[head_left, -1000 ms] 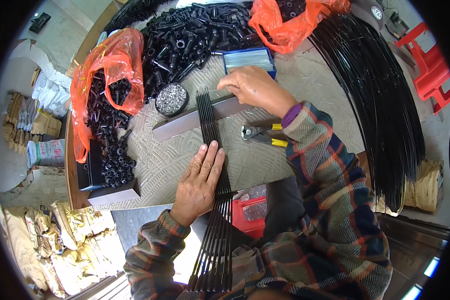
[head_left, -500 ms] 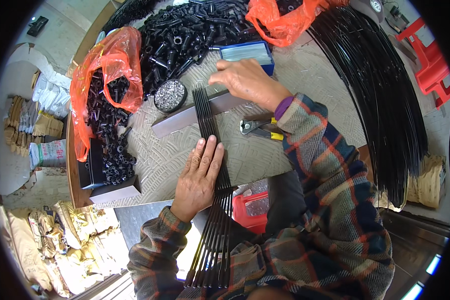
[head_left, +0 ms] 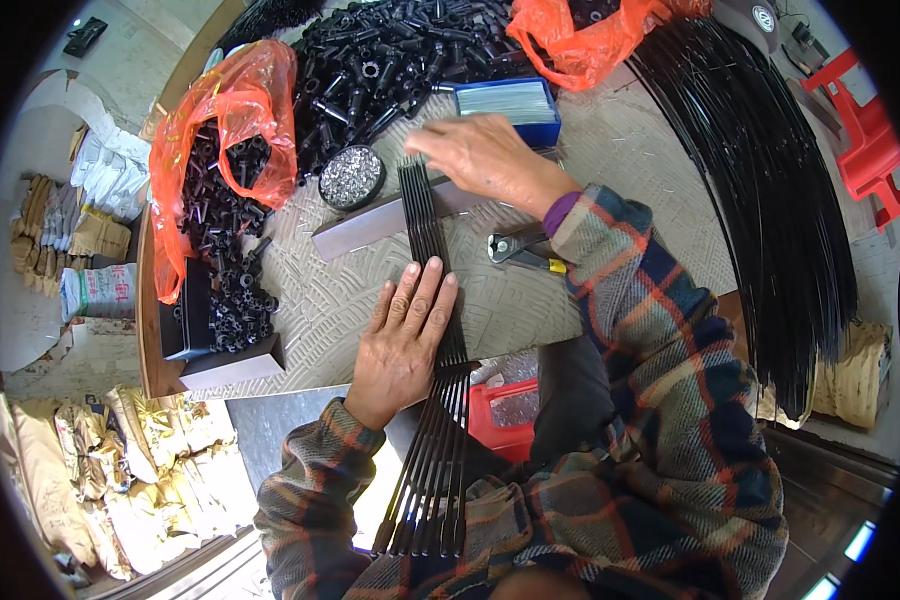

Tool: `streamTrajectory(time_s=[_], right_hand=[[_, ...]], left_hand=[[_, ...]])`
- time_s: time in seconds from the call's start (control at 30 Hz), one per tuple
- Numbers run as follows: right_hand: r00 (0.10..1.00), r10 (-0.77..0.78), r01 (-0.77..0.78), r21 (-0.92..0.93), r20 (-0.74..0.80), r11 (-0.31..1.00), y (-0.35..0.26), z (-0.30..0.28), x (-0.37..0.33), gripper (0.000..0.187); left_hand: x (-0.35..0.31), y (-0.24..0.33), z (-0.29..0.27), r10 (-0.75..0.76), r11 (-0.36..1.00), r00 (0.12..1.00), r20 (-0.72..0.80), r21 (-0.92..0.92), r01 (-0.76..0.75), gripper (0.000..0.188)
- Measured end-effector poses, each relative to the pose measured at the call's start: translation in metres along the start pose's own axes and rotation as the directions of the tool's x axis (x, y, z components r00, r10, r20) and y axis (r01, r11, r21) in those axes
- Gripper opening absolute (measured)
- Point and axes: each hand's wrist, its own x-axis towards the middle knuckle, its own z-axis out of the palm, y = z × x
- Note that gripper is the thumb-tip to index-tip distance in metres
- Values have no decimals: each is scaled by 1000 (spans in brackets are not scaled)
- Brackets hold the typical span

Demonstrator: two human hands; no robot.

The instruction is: Assembling multiple black rods into a central component using pliers in a manufacturing setting.

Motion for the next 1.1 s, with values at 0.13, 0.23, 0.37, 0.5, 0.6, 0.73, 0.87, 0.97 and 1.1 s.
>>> streamTrajectory(time_s=[0.13,0.23,0.37,0.5,0.6,0.73,0.87,0.97,1.1], right_hand=[[1000,-29,26,-209,-11,978,0,-17,-5,12],[994,-24,49,-234,109,971,-1,-22,-5,15],[997,-56,65,-199,52,978,5,-19,-6,15],[995,-56,71,-186,83,980,2,-19,-6,11],[995,-74,82,-138,62,987,3,-15,-9,15],[997,-68,70,-60,26,996,5,-4,-5,14],[996,-87,87,-36,0,996,2,-5,0,12],[997,-57,69,-215,61,974,4,-15,0,10],[994,-92,102,-176,63,979,13,-5,3,10]], left_hand=[[-3,0,2,-26,997,1000,7,75,25,63],[-1,0,2,-7,1000,1000,-10,24,8,64],[-1,0,4,-7,1000,999,-32,-23,6,66],[-1,-1,-4,-10,996,1000,-25,-89,8,66],[-1,-2,-1,5,998,1000,-27,-66,-7,65],[-2,0,-2,26,999,999,-29,-38,-27,65],[-3,-2,0,14,998,999,-46,-66,-17,68],[-5,-5,2,75,980,997,-21,184,-70,73],[-5,-1,-1,15,999,999,-35,-39,-17,76]])
